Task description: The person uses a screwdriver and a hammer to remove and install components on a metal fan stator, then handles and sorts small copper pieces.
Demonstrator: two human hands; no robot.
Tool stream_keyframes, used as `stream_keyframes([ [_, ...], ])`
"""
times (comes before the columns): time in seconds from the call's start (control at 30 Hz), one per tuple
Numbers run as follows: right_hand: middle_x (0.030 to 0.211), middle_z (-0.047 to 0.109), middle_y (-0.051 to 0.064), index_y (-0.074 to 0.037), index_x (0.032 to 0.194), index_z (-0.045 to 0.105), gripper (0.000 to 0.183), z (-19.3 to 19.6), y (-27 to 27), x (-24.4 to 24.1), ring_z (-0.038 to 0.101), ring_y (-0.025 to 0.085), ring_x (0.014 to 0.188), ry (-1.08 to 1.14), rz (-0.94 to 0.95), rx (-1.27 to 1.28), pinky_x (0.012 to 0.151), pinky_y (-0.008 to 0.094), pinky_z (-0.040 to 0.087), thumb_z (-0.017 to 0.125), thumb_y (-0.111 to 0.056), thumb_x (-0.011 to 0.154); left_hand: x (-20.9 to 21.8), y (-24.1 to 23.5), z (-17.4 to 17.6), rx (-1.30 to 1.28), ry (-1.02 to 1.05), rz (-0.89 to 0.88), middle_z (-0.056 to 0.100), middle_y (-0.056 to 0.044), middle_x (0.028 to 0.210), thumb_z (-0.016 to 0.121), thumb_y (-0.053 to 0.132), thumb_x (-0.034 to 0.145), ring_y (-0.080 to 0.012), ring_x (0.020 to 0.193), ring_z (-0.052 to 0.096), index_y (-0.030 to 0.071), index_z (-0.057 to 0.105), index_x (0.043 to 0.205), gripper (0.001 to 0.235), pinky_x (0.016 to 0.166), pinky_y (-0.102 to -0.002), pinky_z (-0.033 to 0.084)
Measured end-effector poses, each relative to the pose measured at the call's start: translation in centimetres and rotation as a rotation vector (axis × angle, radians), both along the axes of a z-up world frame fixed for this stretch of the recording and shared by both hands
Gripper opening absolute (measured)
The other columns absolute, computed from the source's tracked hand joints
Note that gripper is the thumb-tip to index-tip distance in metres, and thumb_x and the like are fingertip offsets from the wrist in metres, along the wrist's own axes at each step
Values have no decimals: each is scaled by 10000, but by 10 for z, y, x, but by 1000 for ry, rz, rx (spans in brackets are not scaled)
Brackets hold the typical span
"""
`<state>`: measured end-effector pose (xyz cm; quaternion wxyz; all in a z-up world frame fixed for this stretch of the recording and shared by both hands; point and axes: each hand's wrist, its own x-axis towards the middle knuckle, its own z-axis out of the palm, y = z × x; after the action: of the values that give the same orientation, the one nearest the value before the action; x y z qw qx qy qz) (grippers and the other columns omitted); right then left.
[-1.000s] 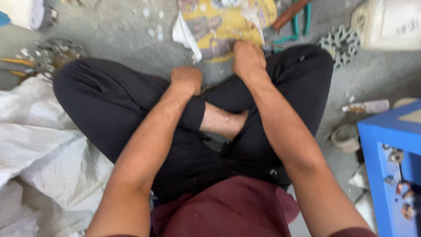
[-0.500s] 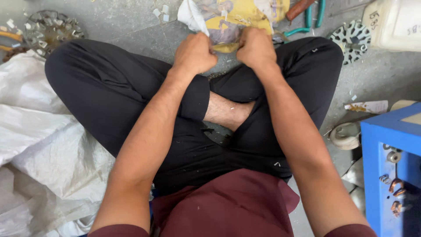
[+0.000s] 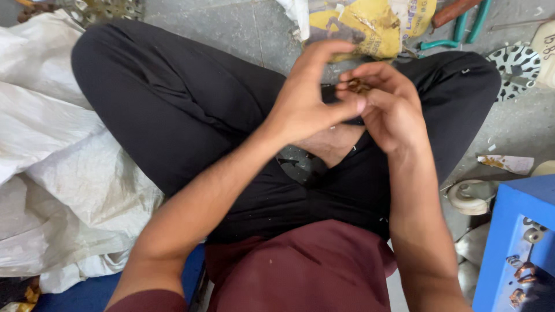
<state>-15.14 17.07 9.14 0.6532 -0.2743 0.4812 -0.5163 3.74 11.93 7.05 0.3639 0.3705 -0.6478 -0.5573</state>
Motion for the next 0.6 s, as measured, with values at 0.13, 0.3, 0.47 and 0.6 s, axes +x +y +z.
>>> stream_keyframes([
  [0.13,1322,622,128,-12,1275,545,396,44,25,53,618,240,1273,315,200,-337,1162,330,507,654,157,934,5,37,-11,1113,762,71,679,-131,1158,568,476,991,-294,1077,673,69,595,1221,468,938,-442,580],
  [0.3,1336,598,195,31,1156,618,281,84,41,82,636,333,1178,1224,262,-525,986,372,525,653,136,898,22,35,-27,1282,882,114,739,-104,908,547,417,998,-264,829,724,35,698,964,412,721,-368,578],
  [0.47,1063,649,162,-12,1002,662,192,46,91,90,659,354,971,1386,481,-411,850,411,554,686,102,849,45,8,-32,1138,1028,179,675,-99,728,644,344,995,-251,707,689,69,655,764,359,624,-332,514],
  [0.6,950,669,226,47,1109,607,432,-29,125,84,697,359,805,1669,1028,-173,696,412,591,669,79,682,51,5,-32,1071,1203,301,669,-85,709,662,328,947,-234,701,691,77,650,746,322,671,-349,561],
])
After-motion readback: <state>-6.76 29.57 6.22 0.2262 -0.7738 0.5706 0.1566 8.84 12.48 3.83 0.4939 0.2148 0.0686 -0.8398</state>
